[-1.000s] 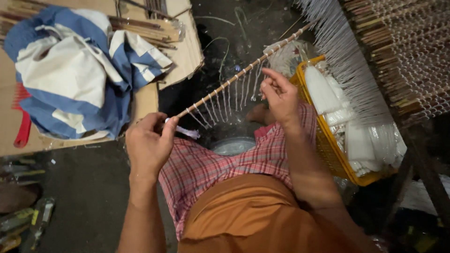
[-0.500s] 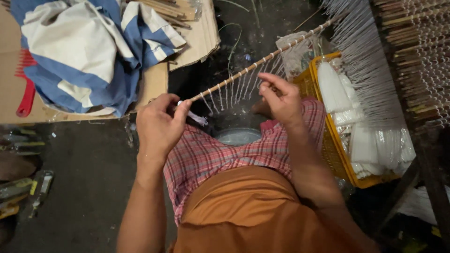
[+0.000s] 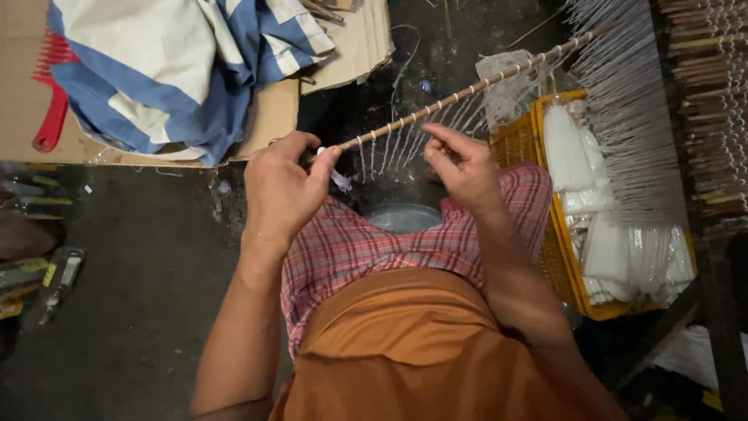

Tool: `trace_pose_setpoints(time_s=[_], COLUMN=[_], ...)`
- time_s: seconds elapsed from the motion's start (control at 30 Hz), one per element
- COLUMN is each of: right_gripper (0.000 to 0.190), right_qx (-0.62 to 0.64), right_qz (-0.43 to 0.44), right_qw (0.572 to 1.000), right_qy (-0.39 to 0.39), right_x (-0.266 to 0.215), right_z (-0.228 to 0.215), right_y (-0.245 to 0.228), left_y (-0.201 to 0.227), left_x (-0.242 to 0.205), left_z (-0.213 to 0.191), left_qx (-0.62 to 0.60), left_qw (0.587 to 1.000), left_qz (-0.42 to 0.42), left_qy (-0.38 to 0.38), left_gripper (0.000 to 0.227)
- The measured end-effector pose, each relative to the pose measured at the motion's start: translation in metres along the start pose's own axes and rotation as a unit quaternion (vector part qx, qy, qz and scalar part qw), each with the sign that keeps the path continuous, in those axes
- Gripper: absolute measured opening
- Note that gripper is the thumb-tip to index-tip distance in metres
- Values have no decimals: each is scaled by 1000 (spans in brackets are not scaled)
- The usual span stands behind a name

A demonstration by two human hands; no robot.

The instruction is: Tying and knotting white strings onto a wooden stick to create a net-like structure

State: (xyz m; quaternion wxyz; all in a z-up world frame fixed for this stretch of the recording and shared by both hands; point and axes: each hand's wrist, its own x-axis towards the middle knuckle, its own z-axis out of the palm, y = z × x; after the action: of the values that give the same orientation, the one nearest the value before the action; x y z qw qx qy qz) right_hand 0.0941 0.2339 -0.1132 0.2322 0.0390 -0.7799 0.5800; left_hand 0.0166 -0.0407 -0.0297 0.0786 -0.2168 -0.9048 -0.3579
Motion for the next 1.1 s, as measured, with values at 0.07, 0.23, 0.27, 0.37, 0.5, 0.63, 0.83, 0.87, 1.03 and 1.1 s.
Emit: trace_pose_setpoints(time_s=[0.07, 0.23, 0.27, 0.37, 0.5, 0.63, 0.83, 0.87, 1.03, 1.1], right_gripper=[32, 29, 29, 35, 34, 34, 35, 35, 16, 17], right_qx=[-3, -12, -11, -1, -7, 13, 26, 27, 155, 212], right_qz=[-1, -7, -7, -24, -28, -42, -26, -29, 105, 162], right_qw=[1000, 999, 999, 997, 997, 996, 996, 995, 981, 964], right_qy=[-5, -50, -52, -69, -67, -79, -86, -88, -49, -2], right_x=[-1, -1, -1, -3, -4, -8, -2, -2, -11, -6], right_z=[1, 10, 13, 18, 23, 34, 46, 46, 68, 84], right_y=[-2, -15, -10, 4, 6, -2, -2, -11, -37, -36], left_y=[-1, -5, -4, -1, -1, -2, -4, -1, 16, 14], left_x=[0, -1, -1, -1, 0, -1, -1, -1, -3, -3], left_z=[1, 3, 3, 2, 2, 4, 8, 7, 12, 19], left_qx=[0, -6, -5, -3, 0, -12, -7, -6, -58, -72], left_qw=[1000, 1000, 1000, 1000, 1000, 1000, 1000, 1000, 995, 994], left_qz=[-2, 2, 0, -10, -7, -8, -5, -5, 75, 79], left_qy=[0, -1, 0, -10, -11, -12, -12, -10, 17, 6], left_gripper=[24, 25, 25, 25, 24, 23, 26, 26, 40, 44])
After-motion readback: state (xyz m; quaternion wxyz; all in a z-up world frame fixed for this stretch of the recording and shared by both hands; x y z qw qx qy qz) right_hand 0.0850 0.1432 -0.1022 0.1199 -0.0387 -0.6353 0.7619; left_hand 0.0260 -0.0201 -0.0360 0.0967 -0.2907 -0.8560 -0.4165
